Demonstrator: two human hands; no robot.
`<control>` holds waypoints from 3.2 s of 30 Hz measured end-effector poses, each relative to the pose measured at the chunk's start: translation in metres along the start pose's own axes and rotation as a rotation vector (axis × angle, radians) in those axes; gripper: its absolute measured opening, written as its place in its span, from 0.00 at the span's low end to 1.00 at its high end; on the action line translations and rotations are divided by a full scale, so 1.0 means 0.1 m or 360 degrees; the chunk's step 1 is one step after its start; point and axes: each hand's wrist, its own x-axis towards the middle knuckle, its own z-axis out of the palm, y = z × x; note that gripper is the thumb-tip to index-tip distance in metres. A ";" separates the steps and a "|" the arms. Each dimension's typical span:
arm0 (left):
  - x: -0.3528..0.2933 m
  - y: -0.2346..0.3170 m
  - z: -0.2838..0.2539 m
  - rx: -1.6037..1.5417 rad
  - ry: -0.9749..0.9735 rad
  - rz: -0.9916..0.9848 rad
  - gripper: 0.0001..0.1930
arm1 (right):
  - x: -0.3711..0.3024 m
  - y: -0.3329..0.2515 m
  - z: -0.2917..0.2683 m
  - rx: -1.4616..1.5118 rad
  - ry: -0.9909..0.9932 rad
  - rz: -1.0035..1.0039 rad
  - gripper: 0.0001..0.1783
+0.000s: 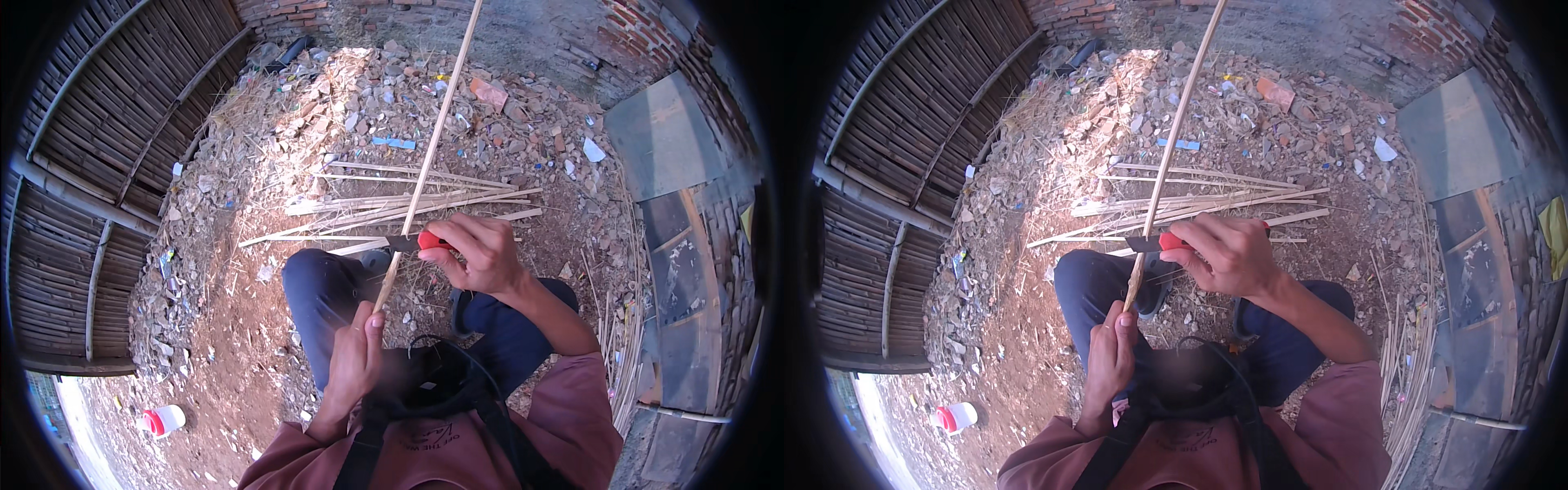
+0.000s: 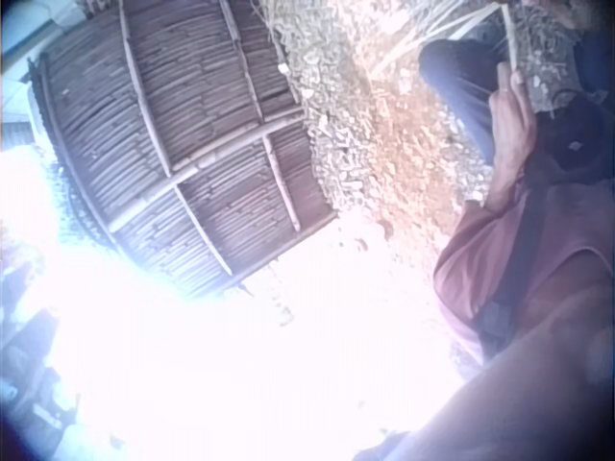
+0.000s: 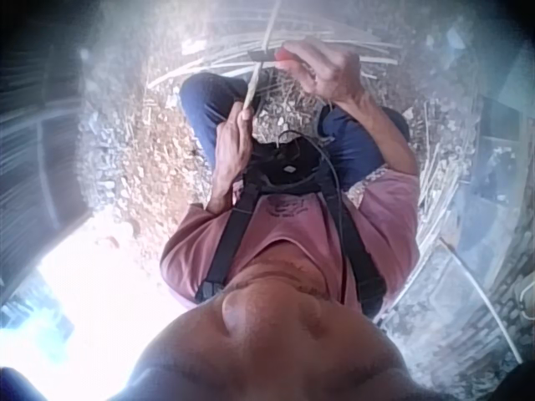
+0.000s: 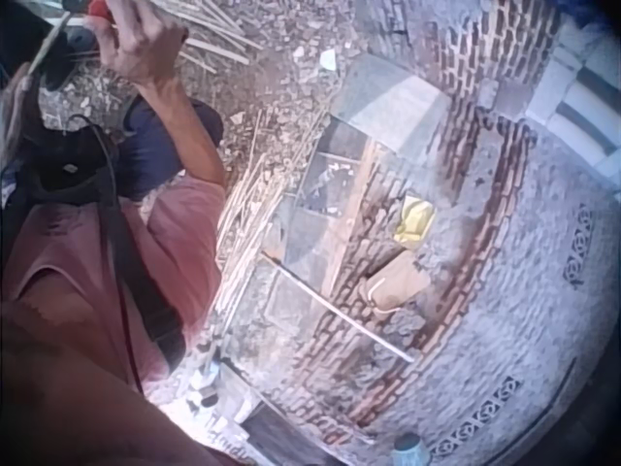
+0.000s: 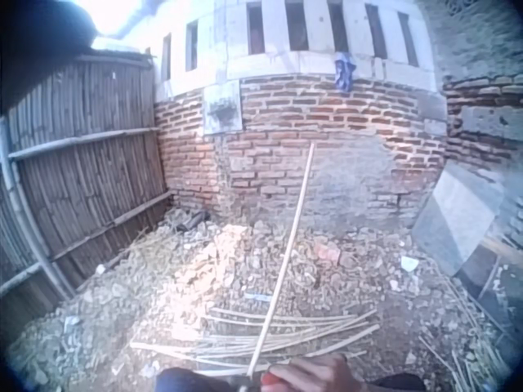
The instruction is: The person whittles and shapes a long strip of bamboo using a small red-handled knife.
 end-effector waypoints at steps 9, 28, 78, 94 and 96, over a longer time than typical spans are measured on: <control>-0.01 0.00 -0.01 -0.0011 0.0006 -0.0008 0.23 | -0.01 0.02 0.01 -0.0022 0.0015 -0.0013 0.16; -0.08 -0.04 -0.01 -0.0009 0.0018 0.0000 0.21 | 0.06 0.16 -0.04 -0.0062 0.0093 0.0068 0.13; -0.44 -0.48 -0.18 -0.0228 -0.0462 -0.0313 0.26 | 0.57 3.41 -0.78 -0.0166 -0.0875 0.1756 0.20; -0.07 -0.31 -0.12 -0.0800 -0.0360 -0.0396 0.13 | 0.04 0.91 -0.50 0.0331 -0.0154 0.1151 0.17; -0.05 -0.30 -0.09 -0.0797 -0.0356 -0.0339 0.11 | 0.02 0.51 -0.46 0.0513 -0.0142 0.1139 0.15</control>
